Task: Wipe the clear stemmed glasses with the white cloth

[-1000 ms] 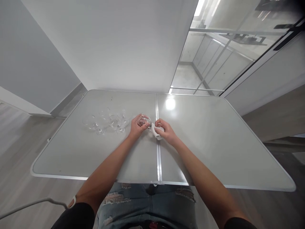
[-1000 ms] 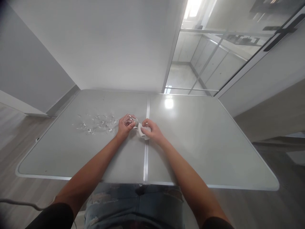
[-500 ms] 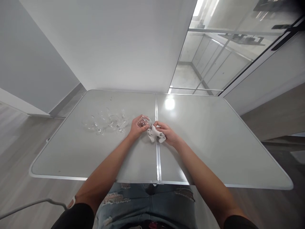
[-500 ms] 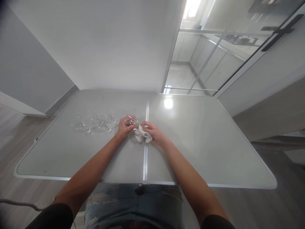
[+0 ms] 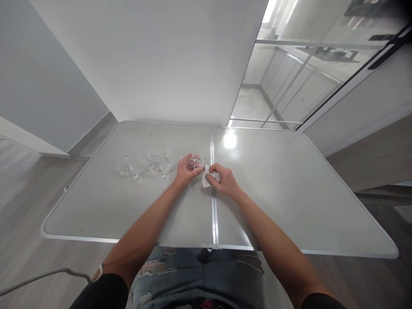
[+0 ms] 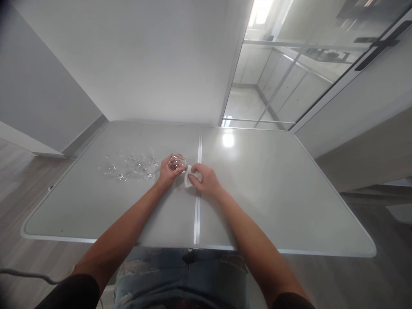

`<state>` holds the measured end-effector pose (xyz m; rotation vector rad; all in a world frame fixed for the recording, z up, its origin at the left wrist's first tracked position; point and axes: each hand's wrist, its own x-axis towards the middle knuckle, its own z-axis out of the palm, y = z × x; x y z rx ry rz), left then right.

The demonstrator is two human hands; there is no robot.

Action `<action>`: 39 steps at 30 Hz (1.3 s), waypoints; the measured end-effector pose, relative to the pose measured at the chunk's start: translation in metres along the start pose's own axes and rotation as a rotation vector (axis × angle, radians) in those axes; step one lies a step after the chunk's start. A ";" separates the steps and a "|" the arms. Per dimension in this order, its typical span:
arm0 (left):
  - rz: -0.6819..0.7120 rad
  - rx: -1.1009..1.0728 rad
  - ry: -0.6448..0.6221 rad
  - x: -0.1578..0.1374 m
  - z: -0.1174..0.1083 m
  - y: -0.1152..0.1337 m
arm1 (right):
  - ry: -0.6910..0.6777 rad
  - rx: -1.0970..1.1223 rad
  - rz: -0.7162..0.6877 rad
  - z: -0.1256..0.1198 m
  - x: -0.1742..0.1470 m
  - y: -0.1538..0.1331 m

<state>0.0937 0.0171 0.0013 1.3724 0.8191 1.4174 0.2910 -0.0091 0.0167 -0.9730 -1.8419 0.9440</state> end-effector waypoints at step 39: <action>0.004 -0.097 0.205 0.005 0.000 -0.011 | 0.454 0.804 0.316 0.020 0.003 0.015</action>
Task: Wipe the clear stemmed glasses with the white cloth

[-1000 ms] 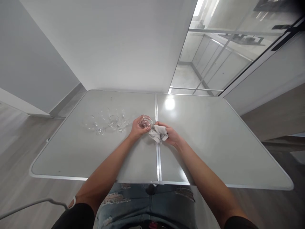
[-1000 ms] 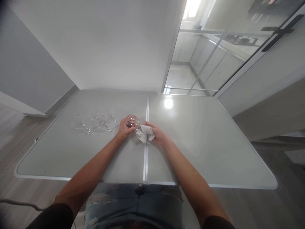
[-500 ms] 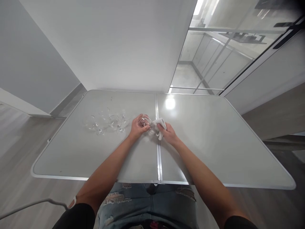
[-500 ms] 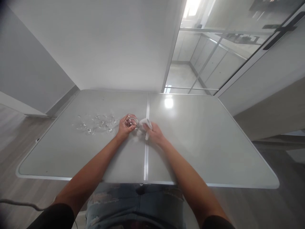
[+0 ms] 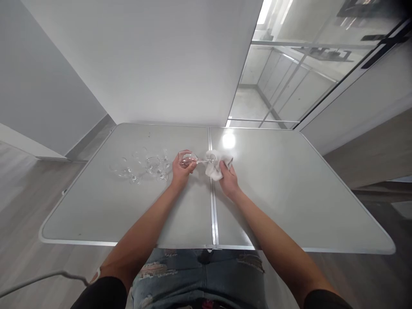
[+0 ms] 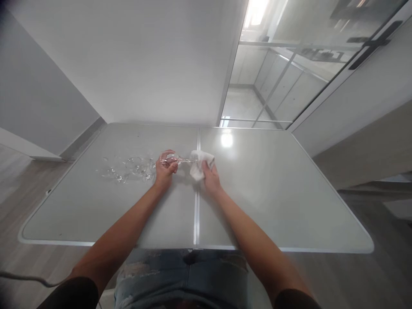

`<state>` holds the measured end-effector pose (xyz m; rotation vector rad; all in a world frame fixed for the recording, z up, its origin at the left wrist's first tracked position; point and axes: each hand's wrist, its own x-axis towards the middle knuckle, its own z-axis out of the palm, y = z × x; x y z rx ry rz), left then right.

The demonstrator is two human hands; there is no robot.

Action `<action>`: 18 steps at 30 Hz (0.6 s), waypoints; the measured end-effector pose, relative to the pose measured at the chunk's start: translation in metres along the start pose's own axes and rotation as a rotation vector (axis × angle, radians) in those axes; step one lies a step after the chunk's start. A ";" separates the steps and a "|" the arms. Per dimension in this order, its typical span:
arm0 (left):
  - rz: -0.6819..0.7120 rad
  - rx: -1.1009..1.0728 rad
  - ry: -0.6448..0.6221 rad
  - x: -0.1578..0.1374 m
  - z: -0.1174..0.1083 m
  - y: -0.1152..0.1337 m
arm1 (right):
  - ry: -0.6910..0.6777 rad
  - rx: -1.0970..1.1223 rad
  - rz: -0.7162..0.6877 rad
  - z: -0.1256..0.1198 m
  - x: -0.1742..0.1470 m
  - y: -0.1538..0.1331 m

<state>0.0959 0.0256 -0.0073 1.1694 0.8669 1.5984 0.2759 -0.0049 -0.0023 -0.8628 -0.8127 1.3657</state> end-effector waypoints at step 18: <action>-0.099 0.212 -0.219 -0.009 0.006 0.008 | -0.310 -0.661 -0.218 -0.006 -0.002 -0.022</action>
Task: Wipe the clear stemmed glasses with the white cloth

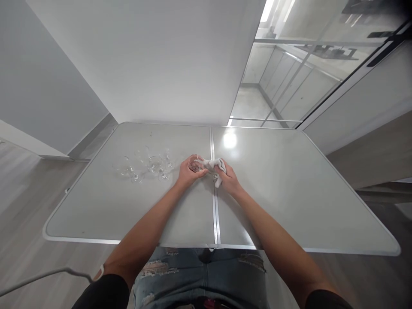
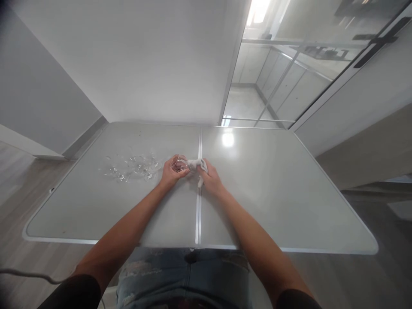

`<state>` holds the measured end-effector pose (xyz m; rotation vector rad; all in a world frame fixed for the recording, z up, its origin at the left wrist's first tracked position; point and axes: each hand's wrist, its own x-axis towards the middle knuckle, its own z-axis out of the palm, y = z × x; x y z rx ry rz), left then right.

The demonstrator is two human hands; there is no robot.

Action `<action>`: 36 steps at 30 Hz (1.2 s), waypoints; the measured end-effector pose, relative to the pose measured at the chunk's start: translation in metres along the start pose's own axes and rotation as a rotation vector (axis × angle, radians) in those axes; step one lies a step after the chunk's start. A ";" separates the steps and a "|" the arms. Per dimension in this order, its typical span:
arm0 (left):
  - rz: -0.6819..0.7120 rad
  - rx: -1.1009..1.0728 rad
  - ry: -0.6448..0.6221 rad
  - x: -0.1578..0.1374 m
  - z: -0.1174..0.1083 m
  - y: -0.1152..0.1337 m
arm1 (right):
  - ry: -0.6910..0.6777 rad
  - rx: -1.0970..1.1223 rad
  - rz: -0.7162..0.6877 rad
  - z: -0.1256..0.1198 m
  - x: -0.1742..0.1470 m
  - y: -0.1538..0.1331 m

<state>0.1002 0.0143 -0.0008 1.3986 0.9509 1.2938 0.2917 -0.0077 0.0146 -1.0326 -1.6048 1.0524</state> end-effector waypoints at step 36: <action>-0.041 -0.164 0.274 0.007 0.000 0.003 | 0.334 0.400 0.059 0.023 -0.001 0.012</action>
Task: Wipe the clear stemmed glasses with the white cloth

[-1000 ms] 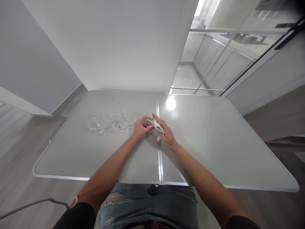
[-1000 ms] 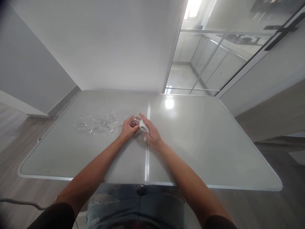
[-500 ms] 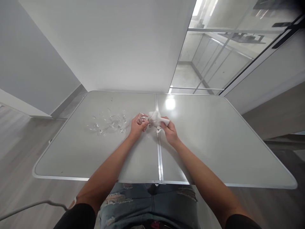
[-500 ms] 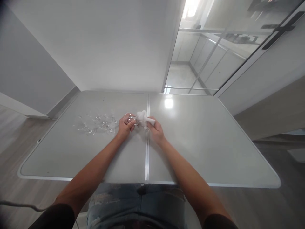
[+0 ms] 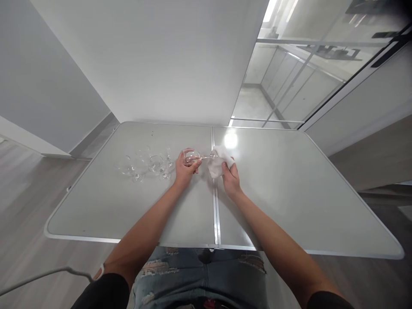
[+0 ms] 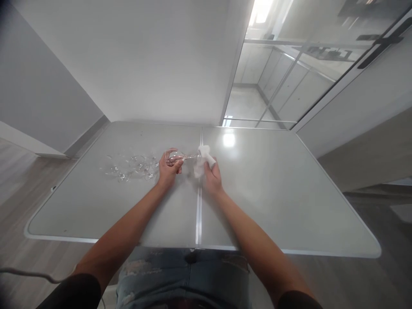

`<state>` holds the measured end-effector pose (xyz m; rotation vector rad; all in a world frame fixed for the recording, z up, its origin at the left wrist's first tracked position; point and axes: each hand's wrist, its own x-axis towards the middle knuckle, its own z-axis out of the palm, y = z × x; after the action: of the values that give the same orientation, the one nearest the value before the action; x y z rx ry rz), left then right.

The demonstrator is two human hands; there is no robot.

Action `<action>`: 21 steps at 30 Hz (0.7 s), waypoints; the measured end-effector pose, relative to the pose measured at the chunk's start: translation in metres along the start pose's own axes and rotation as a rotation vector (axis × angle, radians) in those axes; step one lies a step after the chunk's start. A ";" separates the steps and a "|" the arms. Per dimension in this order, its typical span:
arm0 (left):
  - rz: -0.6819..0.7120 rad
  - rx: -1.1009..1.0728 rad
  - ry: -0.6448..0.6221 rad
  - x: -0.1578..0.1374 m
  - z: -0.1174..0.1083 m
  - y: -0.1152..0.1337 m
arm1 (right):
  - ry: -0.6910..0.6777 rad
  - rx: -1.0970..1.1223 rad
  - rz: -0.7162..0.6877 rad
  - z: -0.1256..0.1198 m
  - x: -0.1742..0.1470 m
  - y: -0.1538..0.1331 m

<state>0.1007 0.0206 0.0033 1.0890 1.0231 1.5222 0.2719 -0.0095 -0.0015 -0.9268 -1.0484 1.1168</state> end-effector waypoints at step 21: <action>-0.001 -0.008 0.019 0.000 -0.001 -0.002 | -0.031 -0.008 -0.042 -0.002 -0.003 -0.005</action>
<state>0.1006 0.0207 0.0013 1.0704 1.0292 1.5375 0.2746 -0.0135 0.0027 -0.8925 -1.0934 1.0958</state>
